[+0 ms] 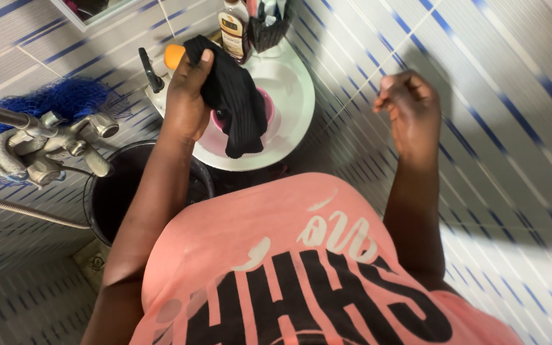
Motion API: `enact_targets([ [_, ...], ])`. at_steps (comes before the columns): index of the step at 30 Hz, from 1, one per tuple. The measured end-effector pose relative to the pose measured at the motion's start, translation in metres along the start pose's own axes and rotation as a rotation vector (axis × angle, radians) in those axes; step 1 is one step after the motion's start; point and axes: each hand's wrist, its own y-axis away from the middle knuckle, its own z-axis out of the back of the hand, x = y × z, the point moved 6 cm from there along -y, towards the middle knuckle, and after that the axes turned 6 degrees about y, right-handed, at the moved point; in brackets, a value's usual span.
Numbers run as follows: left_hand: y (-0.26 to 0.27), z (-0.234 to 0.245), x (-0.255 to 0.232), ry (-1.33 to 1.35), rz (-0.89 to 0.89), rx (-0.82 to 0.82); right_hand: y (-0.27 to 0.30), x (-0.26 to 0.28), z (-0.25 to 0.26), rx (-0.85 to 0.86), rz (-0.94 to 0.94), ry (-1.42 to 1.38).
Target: The recorder is hand-washing several items of clothing in a small basin within a bathroom and then hanging them on a hanger.
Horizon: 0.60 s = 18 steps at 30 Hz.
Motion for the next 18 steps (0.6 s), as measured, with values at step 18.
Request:
enact_targets([
  [18, 0.012, 0.014, -0.014, -0.001, -0.05, -0.057, -0.023, 0.036, -0.019, 0.28, 0.01, -0.122],
])
